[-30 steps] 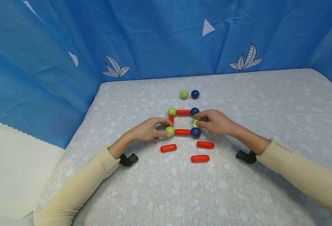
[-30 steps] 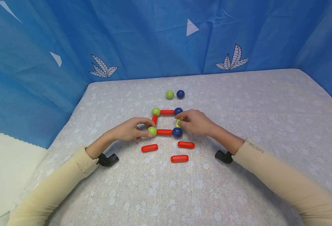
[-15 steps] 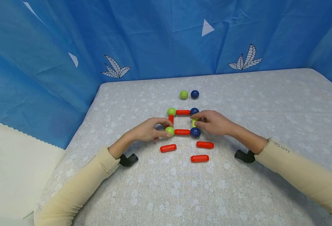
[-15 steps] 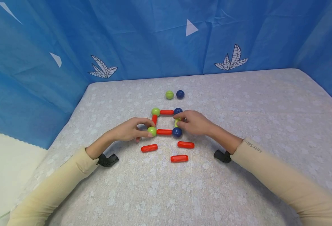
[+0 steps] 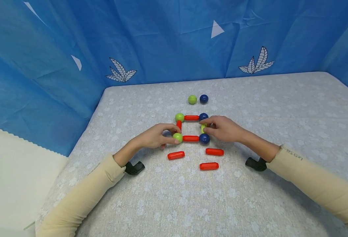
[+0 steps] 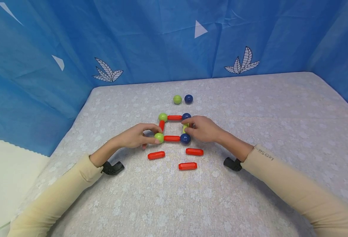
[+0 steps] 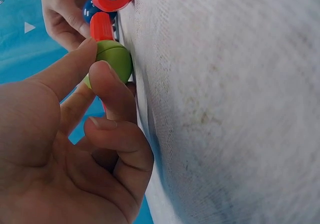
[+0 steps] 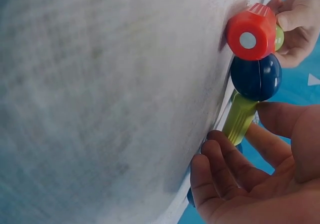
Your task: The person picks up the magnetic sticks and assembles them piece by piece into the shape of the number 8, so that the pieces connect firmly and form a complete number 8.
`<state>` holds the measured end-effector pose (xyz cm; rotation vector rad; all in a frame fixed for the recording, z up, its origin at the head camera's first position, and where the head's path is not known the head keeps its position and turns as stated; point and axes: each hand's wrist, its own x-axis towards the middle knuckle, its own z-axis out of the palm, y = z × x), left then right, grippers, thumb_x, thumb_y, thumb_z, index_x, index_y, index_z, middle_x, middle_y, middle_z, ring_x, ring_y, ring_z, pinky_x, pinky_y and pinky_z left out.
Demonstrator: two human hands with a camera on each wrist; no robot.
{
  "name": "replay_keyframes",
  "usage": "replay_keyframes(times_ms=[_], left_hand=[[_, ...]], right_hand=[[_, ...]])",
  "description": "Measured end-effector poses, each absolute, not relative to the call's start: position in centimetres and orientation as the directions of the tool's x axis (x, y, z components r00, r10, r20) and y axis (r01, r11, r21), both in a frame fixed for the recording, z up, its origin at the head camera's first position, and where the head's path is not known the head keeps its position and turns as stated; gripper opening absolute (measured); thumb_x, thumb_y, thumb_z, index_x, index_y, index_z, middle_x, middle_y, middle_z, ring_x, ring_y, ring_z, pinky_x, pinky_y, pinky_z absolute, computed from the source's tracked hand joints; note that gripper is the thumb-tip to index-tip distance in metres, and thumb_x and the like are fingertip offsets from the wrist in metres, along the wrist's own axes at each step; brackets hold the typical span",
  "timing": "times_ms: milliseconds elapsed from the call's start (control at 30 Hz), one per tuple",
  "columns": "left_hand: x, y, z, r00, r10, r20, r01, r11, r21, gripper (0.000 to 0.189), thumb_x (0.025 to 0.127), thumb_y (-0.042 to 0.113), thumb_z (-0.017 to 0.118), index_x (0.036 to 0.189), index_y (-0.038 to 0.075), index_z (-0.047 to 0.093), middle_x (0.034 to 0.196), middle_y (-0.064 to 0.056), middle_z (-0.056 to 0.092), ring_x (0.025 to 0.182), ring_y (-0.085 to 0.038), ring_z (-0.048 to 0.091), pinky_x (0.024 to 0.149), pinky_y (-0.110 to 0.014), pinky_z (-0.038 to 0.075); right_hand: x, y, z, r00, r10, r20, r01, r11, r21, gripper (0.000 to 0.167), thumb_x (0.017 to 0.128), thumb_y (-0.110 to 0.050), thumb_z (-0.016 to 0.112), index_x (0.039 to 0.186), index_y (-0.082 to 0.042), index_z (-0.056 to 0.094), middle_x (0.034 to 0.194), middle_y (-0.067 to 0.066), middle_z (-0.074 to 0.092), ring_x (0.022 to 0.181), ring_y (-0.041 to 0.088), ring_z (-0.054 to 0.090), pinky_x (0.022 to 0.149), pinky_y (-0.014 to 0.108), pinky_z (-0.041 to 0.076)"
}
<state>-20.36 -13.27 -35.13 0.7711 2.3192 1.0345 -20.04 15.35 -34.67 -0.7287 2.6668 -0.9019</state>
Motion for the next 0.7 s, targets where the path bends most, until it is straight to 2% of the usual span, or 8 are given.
replay_keyframes(times_ms=[700], left_hand=[[-20.32,-13.22,-35.05,-0.724,0.664,-0.189,0.306,0.554,0.774,0.033,0.093,0.022,0.071,0.124,0.013,0.061,0.109,-0.007,0.059,0.054,-0.02,0.055,0.057,-0.032,0.05]], right_hand=[[-20.14,15.29,-34.78,-0.846,-0.531,-0.048,-0.394,0.684,-0.614,0.037,0.1,-0.016,0.059,0.134,-0.002,0.059,0.106,0.009,0.064,0.082,0.022,0.054,0.069,0.035,0.046]])
